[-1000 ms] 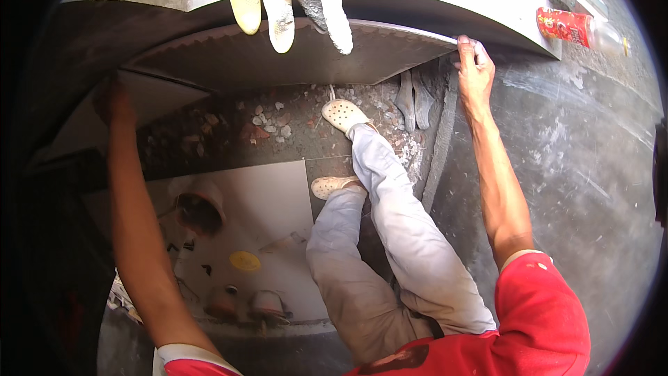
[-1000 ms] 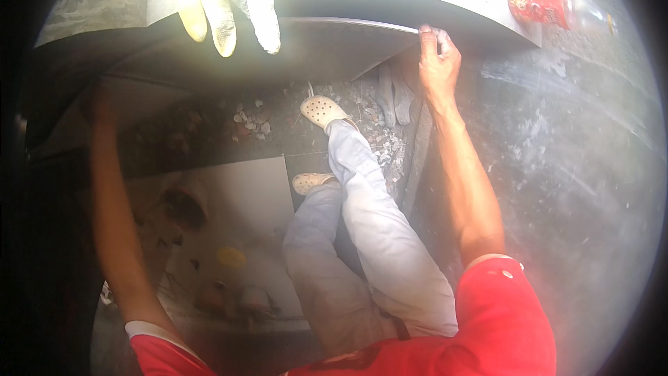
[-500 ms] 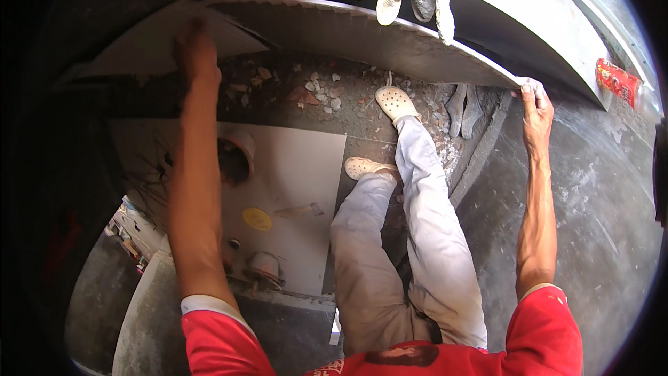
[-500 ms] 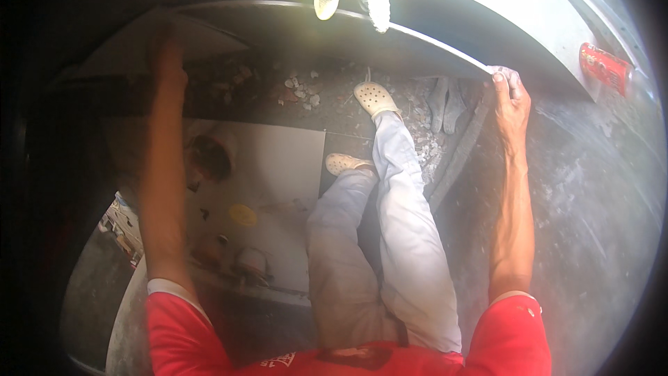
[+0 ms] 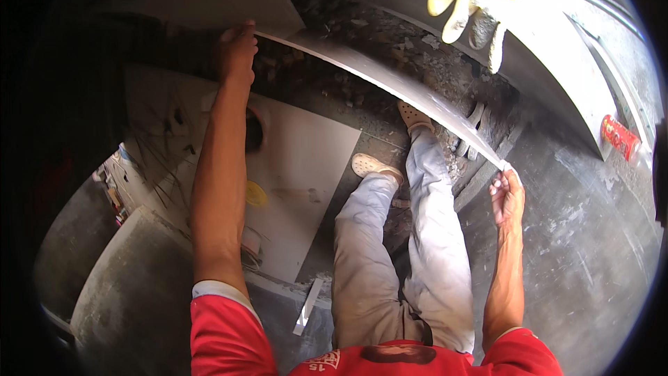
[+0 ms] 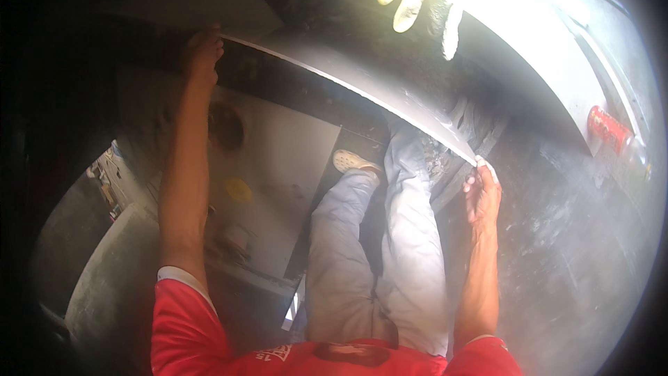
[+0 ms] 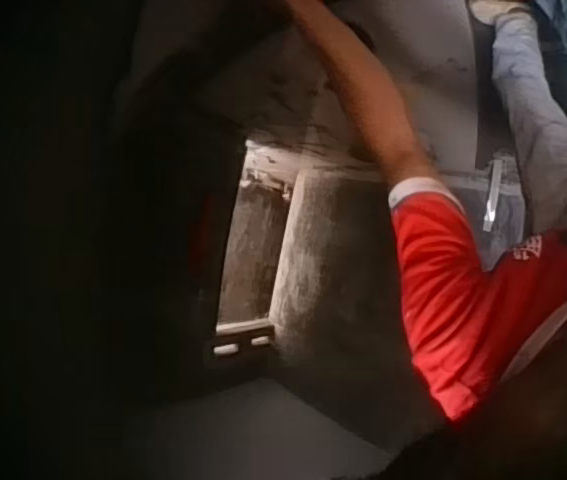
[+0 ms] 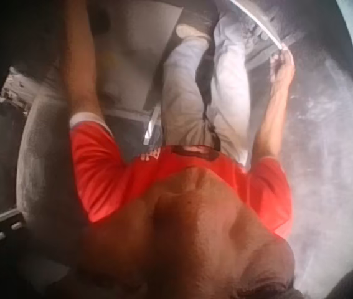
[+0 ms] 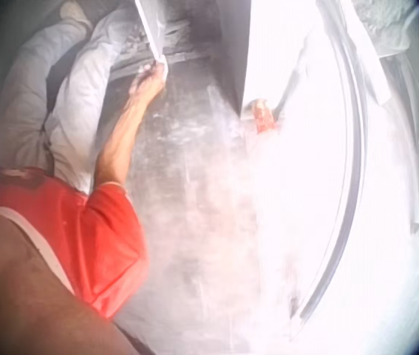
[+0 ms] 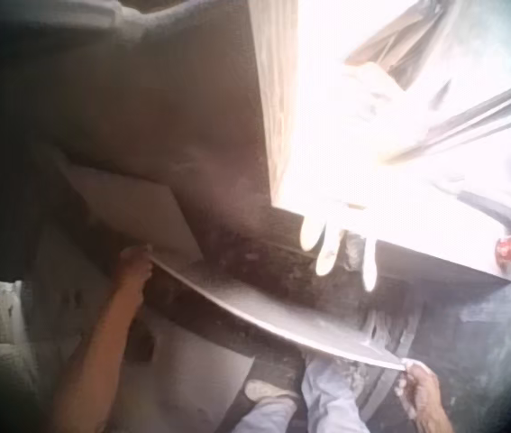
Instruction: The person scoops cement from a bucket and spreads it onto a ceramic tile using a notched trowel. They then place the tile onto the prepared floor area and tap it with a rubber mallet to secure it.
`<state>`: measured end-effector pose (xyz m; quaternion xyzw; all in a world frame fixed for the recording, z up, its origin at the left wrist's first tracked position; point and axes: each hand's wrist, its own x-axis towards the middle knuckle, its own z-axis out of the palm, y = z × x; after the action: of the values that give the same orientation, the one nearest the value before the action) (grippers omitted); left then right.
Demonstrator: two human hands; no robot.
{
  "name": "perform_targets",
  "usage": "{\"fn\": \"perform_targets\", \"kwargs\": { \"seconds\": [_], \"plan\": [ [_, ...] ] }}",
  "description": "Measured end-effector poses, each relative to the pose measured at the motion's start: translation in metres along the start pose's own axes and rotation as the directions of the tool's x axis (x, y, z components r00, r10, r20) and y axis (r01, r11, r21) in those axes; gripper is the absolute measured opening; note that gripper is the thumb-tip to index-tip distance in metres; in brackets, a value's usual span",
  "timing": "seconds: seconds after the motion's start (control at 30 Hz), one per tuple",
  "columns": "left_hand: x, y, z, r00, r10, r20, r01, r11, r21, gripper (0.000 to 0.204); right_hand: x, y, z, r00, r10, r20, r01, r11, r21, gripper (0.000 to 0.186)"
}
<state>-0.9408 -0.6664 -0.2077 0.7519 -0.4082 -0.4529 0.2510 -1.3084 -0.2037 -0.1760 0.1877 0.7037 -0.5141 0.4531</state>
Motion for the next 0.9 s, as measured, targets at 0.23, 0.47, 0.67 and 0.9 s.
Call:
{"fn": "perform_targets", "kwargs": {
  "seconds": [0.23, 0.47, 0.67, 0.9],
  "plan": [
    [-0.013, -0.03, -0.016, 0.991, -0.011, -0.135, 0.012, 1.0, 0.007, 0.036, 0.032, -0.007, 0.005, 0.914, 0.372, -0.16, -0.405, 0.833, -0.378, 0.023],
    [-0.034, -0.048, -0.046, 0.986, -0.084, -0.143, 0.089, 0.996, 0.03, 0.03, 0.07, 0.048, 0.01, 0.834, 0.549, -0.044, -0.476, 0.678, -0.56, 0.041],
    [-0.04, -0.058, -0.046, 0.982, 0.003, -0.188, 0.031, 0.983, 0.18, 0.029, 0.064, 0.078, -0.002, 0.934, 0.355, -0.037, -0.311, 0.757, -0.574, 0.047],
    [-0.053, -0.052, -0.046, 0.971, 0.003, -0.238, 0.005, 0.999, 0.034, 0.044, 0.049, 0.04, -0.018, 0.955, 0.288, -0.07, -0.241, 0.615, -0.751, 0.042]
  ]
}}
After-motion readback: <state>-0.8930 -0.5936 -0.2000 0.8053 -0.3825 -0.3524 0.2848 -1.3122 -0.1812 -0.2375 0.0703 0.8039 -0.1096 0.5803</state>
